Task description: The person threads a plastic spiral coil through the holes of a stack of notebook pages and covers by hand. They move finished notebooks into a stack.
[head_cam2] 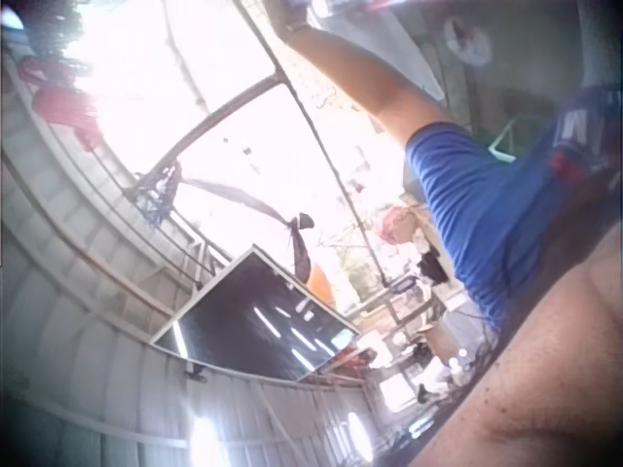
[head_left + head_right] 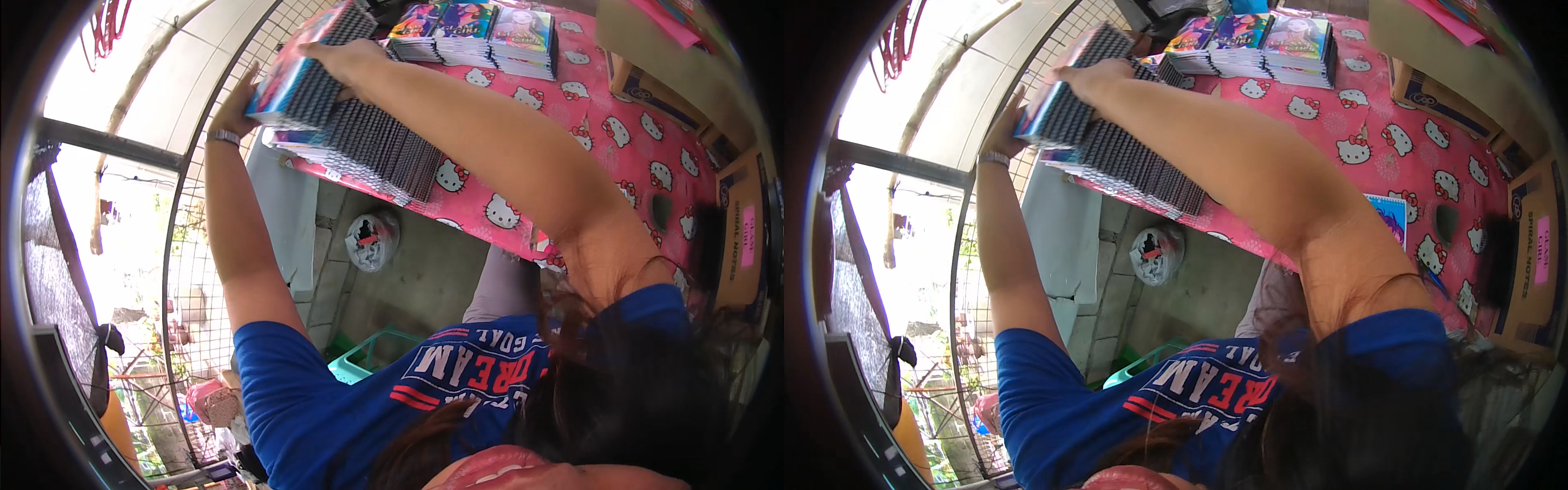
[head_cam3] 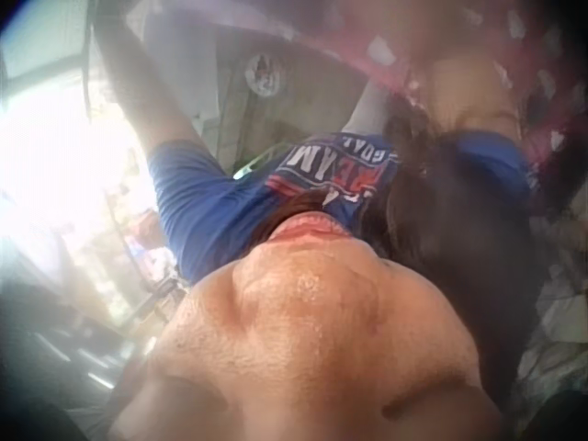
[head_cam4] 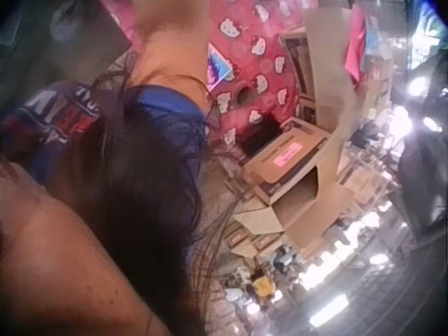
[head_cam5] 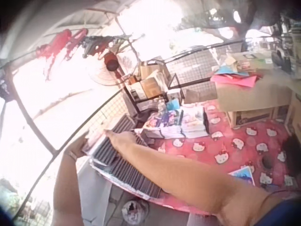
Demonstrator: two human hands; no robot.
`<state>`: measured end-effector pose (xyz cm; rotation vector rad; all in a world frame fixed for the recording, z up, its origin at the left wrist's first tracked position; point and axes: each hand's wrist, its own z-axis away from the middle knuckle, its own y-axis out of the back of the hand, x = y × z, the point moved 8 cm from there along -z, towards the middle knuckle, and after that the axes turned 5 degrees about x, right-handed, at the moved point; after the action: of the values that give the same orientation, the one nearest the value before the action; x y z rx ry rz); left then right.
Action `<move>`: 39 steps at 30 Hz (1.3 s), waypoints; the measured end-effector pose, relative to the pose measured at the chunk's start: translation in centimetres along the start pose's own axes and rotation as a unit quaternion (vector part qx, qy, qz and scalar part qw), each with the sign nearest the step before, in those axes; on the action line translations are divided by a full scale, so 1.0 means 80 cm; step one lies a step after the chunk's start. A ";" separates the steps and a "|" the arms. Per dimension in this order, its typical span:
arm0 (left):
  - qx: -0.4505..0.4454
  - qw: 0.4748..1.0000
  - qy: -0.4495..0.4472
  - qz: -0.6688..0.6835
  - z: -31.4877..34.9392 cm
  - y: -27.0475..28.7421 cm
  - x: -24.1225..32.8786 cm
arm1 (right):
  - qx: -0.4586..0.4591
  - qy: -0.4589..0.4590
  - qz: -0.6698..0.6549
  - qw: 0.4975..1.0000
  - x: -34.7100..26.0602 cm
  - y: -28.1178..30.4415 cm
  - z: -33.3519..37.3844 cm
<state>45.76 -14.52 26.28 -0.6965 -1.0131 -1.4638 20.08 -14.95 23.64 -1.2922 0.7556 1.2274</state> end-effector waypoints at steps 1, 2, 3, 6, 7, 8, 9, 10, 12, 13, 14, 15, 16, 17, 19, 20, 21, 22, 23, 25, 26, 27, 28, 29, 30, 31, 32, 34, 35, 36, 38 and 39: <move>0.033 0.998 -0.058 0.005 -0.012 -0.017 0.001 | 0.024 0.000 0.050 0.998 0.007 0.002 -0.025; 0.083 0.990 -0.111 0.012 -0.004 -0.013 -0.002 | 0.031 -0.007 0.074 0.997 0.010 0.000 -0.022; 0.099 0.988 -0.117 0.024 0.003 -0.012 0.001 | 0.039 -0.014 0.099 0.994 0.010 0.001 -0.020; 0.097 0.989 -0.114 0.008 0.009 -0.007 0.004 | 0.033 0.002 0.137 0.990 0.010 -0.001 -0.013; 0.106 0.988 -0.114 0.004 0.014 0.001 0.002 | 0.037 0.019 0.146 0.988 0.010 -0.002 -0.008; 0.110 0.987 -0.113 -0.002 0.019 0.003 -0.001 | 0.046 0.035 0.154 0.986 0.009 0.002 -0.003; 0.113 0.987 -0.113 -0.008 0.019 0.004 -0.002 | 0.037 0.044 0.180 0.982 0.006 0.001 -0.001; 0.115 0.987 -0.109 -0.008 0.013 0.006 -0.005 | 0.018 0.022 0.194 0.981 0.005 0.000 -0.002; 0.136 0.986 -0.100 -0.011 0.023 0.015 -0.007 | -0.034 -0.019 0.216 0.976 -0.001 -0.012 0.004; 0.146 0.983 -0.109 -0.023 0.026 0.015 -0.007 | -0.058 -0.011 0.196 0.979 -0.007 -0.013 0.008; 0.138 0.985 -0.100 -0.034 0.016 0.012 -0.005 | -0.050 0.011 0.152 0.987 -0.014 -0.009 0.008; 0.139 0.985 -0.102 -0.031 0.008 0.009 -0.004 | -0.039 0.034 0.107 0.993 -0.022 -0.002 0.009; 0.139 0.984 -0.104 -0.029 -0.001 0.005 0.002 | -0.028 0.058 0.062 0.996 -0.030 0.008 0.009; 0.153 0.983 -0.099 -0.026 0.006 0.023 -0.014 | -0.063 0.075 0.094 0.991 -0.042 0.019 0.042; 0.163 0.981 -0.106 -0.026 0.016 0.029 -0.014 | -0.118 0.178 0.133 0.968 -0.091 0.066 0.071; 0.156 0.982 -0.098 -0.033 0.013 0.026 -0.014 | -0.116 0.236 0.148 0.953 -0.113 0.108 0.087; 0.155 0.983 -0.089 -0.040 0.014 0.031 -0.018 | -0.101 0.283 0.154 0.941 -0.119 0.156 0.101; 0.145 0.985 -0.085 -0.044 0.004 0.022 -0.019 | -0.067 0.322 0.165 0.930 -0.123 0.213 0.109; 0.159 0.982 -0.091 -0.050 0.019 0.027 -0.015 | -0.036 0.347 0.160 0.924 -0.114 0.270 0.115; 0.163 0.979 -0.107 -0.055 0.017 0.009 -0.011 | 0.060 0.344 0.157 0.924 -0.066 0.403 0.119; 0.165 0.979 -0.090 -0.077 0.019 0.009 -0.011 | 0.112 0.284 0.100 0.947 -0.016 0.470 0.123; 0.174 0.977 -0.074 -0.102 0.033 0.019 0.000 | 0.157 0.221 0.152 0.950 0.044 0.551 0.118; 0.181 0.974 -0.053 -0.126 0.039 0.027 0.002 | 0.211 0.169 0.205 0.941 0.092 0.613 0.132; 0.280 0.937 -0.112 -0.178 0.058 0.052 0.017 | 0.289 0.131 0.286 0.904 0.123 0.664 0.163; 0.321 0.904 -0.138 -0.248 0.050 0.029 0.057 | 0.398 0.249 0.461 0.753 0.132 0.770 0.217; 0.385 0.850 -0.197 -0.301 0.088 0.054 0.079 | 0.442 0.194 0.529 0.698 0.150 0.791 0.242; 0.413 0.798 -0.286 -0.333 0.091 0.042 0.122 | 0.488 0.200 0.609 0.592 0.150 0.876 0.290; 0.428 0.729 -0.433 -0.314 0.136 -0.076 0.148 | 0.544 0.086 0.664 0.506 0.171 0.926 0.343; 0.394 0.716 -0.478 -0.323 0.162 -0.114 0.155 | 0.506 0.045 0.700 0.503 0.186 0.919 0.334; 0.390 0.701 -0.467 -0.371 0.184 -0.163 0.153 | 0.469 0.003 0.733 0.493 0.198 0.909 0.326; 0.402 0.585 -0.493 -0.503 0.207 -0.271 0.133 | 0.442 -0.039 0.772 0.456 0.205 0.920 0.334; 0.394 0.573 -0.510 -0.507 0.214 -0.295 0.123 | 0.445 -0.048 0.759 0.474 0.207 0.932 0.338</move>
<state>18.90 -4.93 37.87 -0.1418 -3.1333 -1.0971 -51.99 3.75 -8.24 0.7559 2.2480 1.6273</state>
